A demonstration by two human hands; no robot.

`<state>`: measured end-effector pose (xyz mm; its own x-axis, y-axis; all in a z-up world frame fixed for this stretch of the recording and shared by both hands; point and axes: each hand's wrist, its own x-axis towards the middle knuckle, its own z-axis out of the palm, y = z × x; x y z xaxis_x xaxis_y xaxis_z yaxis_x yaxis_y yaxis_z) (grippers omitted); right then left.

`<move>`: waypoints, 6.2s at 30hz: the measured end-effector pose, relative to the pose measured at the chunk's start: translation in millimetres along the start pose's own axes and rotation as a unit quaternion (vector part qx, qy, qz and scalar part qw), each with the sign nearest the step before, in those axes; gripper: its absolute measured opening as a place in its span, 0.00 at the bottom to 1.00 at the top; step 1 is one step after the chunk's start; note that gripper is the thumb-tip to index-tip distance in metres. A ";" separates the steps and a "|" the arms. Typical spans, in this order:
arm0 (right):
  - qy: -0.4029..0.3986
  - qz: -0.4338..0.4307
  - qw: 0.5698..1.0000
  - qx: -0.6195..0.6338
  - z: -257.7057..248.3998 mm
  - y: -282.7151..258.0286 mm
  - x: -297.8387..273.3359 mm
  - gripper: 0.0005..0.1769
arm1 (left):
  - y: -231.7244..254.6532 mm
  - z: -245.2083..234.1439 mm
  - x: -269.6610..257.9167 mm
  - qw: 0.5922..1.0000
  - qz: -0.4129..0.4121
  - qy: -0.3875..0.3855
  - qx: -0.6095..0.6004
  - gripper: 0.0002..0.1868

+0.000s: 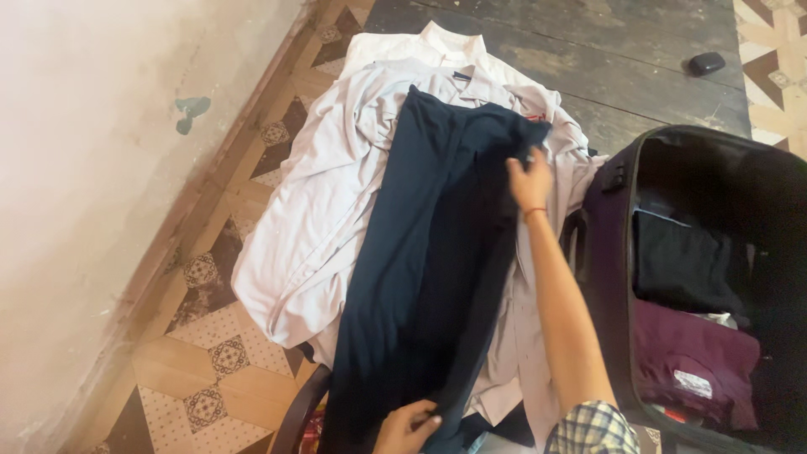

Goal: The person folds a pair of dark trousers on a chair and places them into an open suitcase. They then pick up a light-colored shirt, button it up, and begin folding it.

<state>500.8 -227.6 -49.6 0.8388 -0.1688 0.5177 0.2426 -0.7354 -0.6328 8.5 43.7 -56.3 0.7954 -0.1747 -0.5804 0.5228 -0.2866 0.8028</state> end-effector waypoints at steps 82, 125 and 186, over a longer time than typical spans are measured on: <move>-0.218 -0.116 0.968 -0.040 -123.3 -149.8 -229.4 0.19 | 291.7 -221.3 371.5 0.719 0.331 0.582 0.185 0.22; -0.187 -0.067 0.980 0.008 -119.5 -107.1 -257.4 0.29 | 296.1 -142.4 402.1 0.798 0.327 0.425 0.276 0.10; -0.251 -0.098 0.952 -0.147 -196.9 -141.8 -462.0 0.34 | 24.7 -45.3 -28.7 0.865 0.127 -0.054 0.482 0.51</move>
<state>-17.1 -174.6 -85.7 0.9366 0.2709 0.2223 0.3332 -0.8847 -0.3259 12.5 84.3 -13.6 0.7870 -0.4187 -0.4532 -0.2047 -0.8701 0.4484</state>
